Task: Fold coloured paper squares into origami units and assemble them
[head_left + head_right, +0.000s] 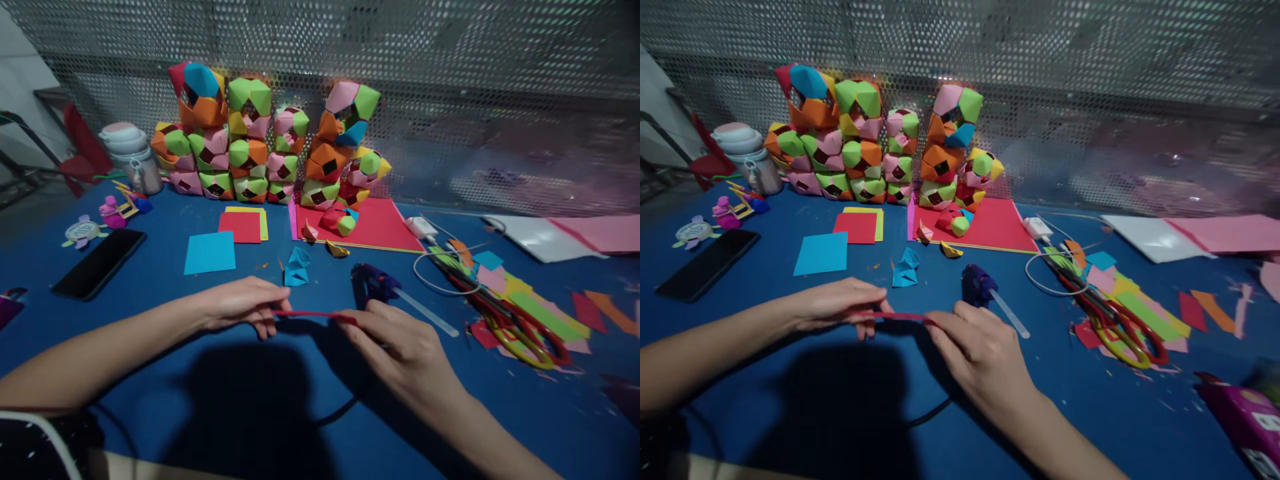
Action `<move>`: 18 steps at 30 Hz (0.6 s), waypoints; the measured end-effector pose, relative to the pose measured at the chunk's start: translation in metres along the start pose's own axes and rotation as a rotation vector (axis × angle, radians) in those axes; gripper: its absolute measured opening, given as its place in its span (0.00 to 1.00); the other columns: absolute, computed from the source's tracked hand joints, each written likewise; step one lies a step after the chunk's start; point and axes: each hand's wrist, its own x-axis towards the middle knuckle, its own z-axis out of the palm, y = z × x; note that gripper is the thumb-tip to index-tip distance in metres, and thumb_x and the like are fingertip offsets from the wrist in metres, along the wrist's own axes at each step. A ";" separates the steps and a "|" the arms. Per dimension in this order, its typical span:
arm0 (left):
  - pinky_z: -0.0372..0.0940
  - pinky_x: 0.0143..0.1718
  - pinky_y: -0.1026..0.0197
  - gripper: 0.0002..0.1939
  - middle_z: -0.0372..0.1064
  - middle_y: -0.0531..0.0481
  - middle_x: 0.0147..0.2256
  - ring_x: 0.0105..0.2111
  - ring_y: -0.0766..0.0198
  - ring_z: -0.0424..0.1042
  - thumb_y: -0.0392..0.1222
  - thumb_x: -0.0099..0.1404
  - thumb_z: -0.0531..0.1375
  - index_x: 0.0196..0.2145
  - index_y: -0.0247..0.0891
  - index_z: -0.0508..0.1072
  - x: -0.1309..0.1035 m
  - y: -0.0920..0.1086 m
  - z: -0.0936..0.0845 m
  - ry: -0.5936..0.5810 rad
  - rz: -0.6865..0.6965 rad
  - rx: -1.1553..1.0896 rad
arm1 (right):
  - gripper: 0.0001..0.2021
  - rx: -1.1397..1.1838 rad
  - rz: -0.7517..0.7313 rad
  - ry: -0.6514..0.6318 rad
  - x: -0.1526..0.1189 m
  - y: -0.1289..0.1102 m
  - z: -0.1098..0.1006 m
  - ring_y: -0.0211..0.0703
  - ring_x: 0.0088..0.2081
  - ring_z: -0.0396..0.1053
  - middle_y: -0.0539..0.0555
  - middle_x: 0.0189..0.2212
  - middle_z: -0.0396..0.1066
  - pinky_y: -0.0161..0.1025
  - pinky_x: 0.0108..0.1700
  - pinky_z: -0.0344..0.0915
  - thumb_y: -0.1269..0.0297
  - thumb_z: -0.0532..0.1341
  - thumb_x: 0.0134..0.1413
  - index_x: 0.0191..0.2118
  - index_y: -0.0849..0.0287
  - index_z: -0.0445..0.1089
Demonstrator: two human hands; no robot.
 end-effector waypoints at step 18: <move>0.60 0.35 0.64 0.06 0.70 0.51 0.30 0.32 0.66 0.68 0.34 0.59 0.55 0.30 0.36 0.73 0.010 -0.013 -0.008 0.147 0.526 1.031 | 0.07 -0.043 -0.031 -0.162 -0.010 0.013 0.037 0.41 0.33 0.64 0.55 0.30 0.66 0.38 0.34 0.60 0.66 0.52 0.61 0.39 0.61 0.66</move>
